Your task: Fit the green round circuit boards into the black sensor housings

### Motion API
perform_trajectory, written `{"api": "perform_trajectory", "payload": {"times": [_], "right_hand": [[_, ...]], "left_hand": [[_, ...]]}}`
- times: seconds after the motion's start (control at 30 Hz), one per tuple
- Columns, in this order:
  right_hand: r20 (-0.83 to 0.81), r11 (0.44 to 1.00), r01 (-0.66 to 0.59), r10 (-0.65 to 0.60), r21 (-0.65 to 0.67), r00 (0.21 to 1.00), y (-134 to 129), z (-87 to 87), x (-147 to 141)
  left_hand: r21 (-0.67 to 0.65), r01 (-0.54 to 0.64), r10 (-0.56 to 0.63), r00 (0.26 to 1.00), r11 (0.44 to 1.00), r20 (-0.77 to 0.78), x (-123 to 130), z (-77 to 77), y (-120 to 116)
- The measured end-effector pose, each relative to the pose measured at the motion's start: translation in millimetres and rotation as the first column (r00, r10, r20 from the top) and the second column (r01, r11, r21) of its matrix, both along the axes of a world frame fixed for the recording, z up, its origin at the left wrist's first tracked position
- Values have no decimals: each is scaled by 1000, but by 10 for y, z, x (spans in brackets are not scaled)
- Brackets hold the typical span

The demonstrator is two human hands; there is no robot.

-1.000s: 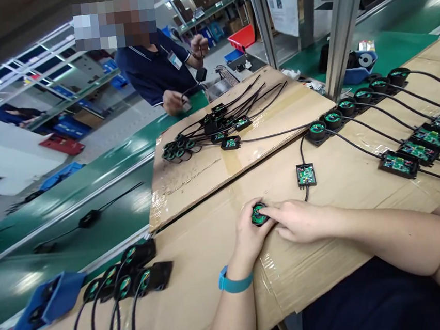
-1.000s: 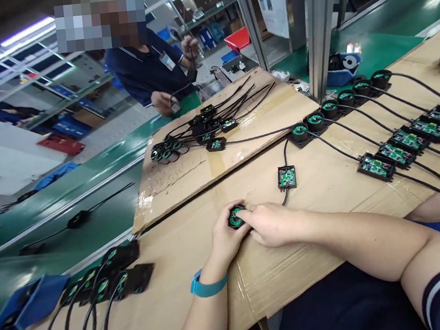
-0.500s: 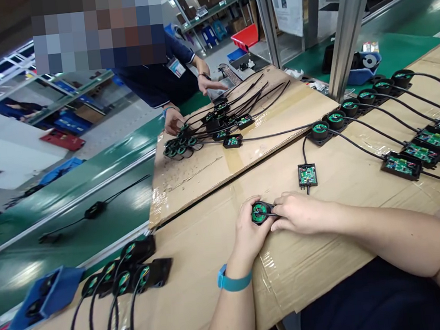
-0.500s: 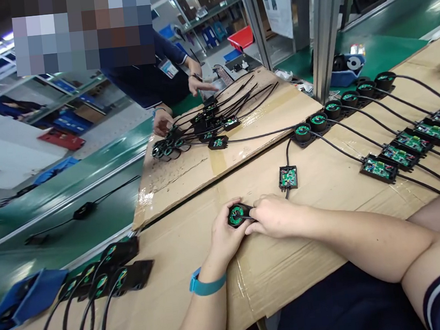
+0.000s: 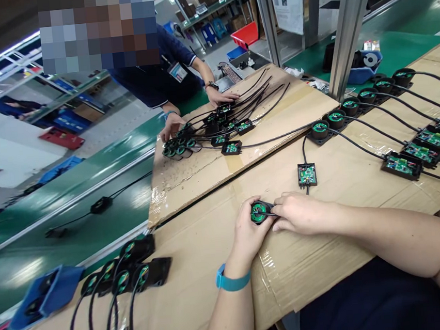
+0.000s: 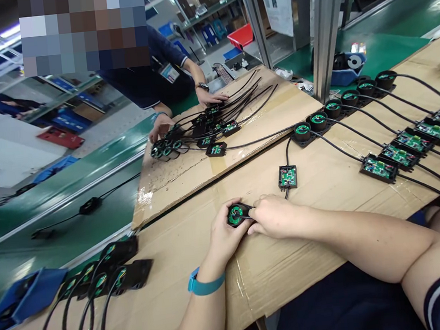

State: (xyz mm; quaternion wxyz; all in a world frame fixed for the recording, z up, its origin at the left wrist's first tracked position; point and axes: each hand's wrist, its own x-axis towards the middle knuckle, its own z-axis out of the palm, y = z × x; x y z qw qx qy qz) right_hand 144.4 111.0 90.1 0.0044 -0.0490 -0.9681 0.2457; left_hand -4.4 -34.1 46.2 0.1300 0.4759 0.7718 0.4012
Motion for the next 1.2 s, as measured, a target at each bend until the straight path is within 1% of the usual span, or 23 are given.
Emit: {"api": "perform_trajectory", "payload": {"times": [0.27, 0.4, 0.57, 0.7, 0.77, 0.87, 0.93, 1.0, 1.07, 1.13, 1.2], "right_hand": [[44, 1000, -1, 1, 5, 999, -13, 31, -2], [57, 1000, -8, 7, 19, 998, -9, 60, 1], [62, 996, -42, 37, 84, 997, -12, 95, 12], [53, 988, -77, 70, 133, 996, 24, 50, -10], [40, 988, -76, 71, 137, 997, 30, 26, -15], [43, 992, -63, 59, 108, 997, -11, 41, 3], [57, 996, -39, 34, 85, 998, -28, 75, 30], [67, 997, -23, 18, 72, 998, -10, 113, 55], [66, 998, -29, 25, 54, 997, 26, 152, 67], [51, 999, -29, 27, 26, 998, 60, 181, 59], [27, 999, 42, -43, 32, 999, 101, 184, 34]], "left_hand": [[-10, 6, -6, 1000, 1000, -11, -3, 15, -4], [-23, 9, -9, 1000, 1000, -26, -19, -3, -4], [-30, 17, -18, 1000, 999, -13, -65, -62, -27], [-41, -5, 6, 1000, 999, 12, -145, -159, -11], [-45, -19, 20, 1000, 999, 18, -158, -170, -4], [-40, -18, 19, 1000, 999, 17, -105, -88, -13], [-35, -2, 3, 1000, 999, 20, -55, -14, 6], [-20, 6, -5, 999, 1000, 39, -34, 30, 43], [-11, -20, 21, 998, 1000, 52, -57, 40, 53], [-32, -85, 86, 995, 996, 44, -126, 33, 7], [-62, -177, 178, 984, 982, 20, -247, 17, -78]]}}
